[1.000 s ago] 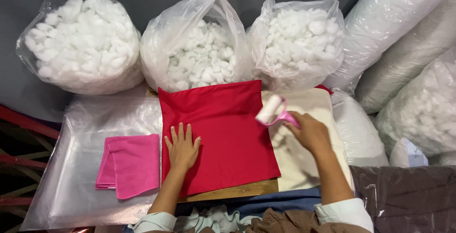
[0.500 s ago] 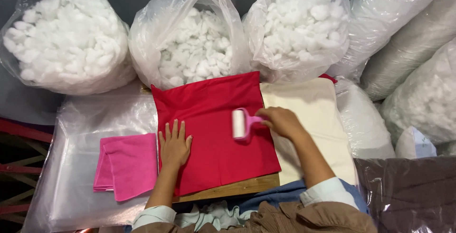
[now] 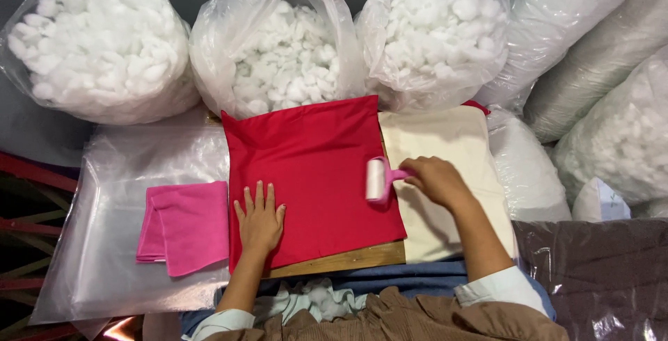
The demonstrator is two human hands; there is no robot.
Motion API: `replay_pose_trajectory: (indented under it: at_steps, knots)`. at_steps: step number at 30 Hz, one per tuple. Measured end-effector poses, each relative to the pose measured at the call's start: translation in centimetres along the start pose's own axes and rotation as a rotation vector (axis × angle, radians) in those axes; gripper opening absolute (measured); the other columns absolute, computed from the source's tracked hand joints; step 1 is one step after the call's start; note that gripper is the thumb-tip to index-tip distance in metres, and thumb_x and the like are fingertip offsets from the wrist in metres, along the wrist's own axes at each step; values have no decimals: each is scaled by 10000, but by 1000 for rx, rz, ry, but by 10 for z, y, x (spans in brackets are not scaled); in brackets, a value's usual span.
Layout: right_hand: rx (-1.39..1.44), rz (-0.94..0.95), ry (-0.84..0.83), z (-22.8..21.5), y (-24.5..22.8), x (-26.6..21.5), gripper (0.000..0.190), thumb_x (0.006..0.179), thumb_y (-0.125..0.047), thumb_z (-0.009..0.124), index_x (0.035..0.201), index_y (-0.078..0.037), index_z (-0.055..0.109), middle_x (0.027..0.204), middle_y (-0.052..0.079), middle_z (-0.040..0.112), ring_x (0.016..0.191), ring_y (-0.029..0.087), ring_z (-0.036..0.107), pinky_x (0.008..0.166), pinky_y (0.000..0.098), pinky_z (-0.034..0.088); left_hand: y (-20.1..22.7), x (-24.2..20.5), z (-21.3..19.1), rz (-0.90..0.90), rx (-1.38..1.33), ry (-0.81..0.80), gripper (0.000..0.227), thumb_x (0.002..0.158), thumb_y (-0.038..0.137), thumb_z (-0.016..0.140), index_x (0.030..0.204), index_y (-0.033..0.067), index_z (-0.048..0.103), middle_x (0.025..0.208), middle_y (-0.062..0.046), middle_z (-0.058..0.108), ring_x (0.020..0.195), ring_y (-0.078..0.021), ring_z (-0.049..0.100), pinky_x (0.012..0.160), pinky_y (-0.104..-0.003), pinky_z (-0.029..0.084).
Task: Using a lint roller to remove debris and lint from various colored fabric pieces on a work surface.
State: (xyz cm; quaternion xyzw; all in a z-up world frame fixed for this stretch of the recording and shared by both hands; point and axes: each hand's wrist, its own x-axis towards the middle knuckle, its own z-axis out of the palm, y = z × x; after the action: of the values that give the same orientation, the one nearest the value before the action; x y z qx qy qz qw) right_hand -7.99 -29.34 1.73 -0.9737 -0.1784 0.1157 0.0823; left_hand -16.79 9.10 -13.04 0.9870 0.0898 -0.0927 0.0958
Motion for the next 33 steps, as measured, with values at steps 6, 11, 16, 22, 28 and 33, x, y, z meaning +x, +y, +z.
replay_pose_trajectory:
  at_steps: [6,11,16,22,28,33]
  knots:
    - [122,-242,26,50,-73,-15,293,970,-293,631,1254,-220,644,1075,147,724,1054,388,684,893,503,540,38,-29,5,-52,-122,16,627,1074,463,259,1627,167,275,1718,-93,184,1582,-368,81,1227,-655,5]
    - [31,-230,-14,41,-62,-31,272,963,-307,635,1224,-232,649,1070,124,726,1038,365,692,877,480,540,7,-49,21,-50,33,58,643,1058,500,278,1627,201,268,1716,-74,203,1581,-362,113,1231,-656,34]
    - [-112,-8,-25,24,-15,-52,267,937,-377,666,1186,-284,638,1036,35,723,952,341,663,734,475,487,-10,-59,30,-26,29,214,661,1002,508,353,1545,131,374,1652,-126,295,1537,-433,192,1190,-698,138]
    - [89,-410,32,69,-96,-64,241,948,-274,642,1182,-219,631,984,74,687,846,352,631,728,483,464,15,-57,44,51,-60,236,655,1008,455,380,1566,116,336,1665,-96,274,1549,-408,149,1165,-716,134]
    - [-190,-59,-147,18,-22,-80,135,936,-377,617,1055,-331,660,962,28,723,911,343,684,712,506,458,-30,-67,46,22,104,311,669,1004,518,343,1575,169,333,1656,-92,302,1540,-412,207,1196,-674,164]
    - [122,-390,-28,50,-70,-84,334,843,-194,743,1158,-205,629,983,89,687,871,355,655,724,455,471,23,-63,60,92,-30,339,667,978,489,440,1548,147,383,1642,-89,334,1533,-415,214,1149,-724,180]
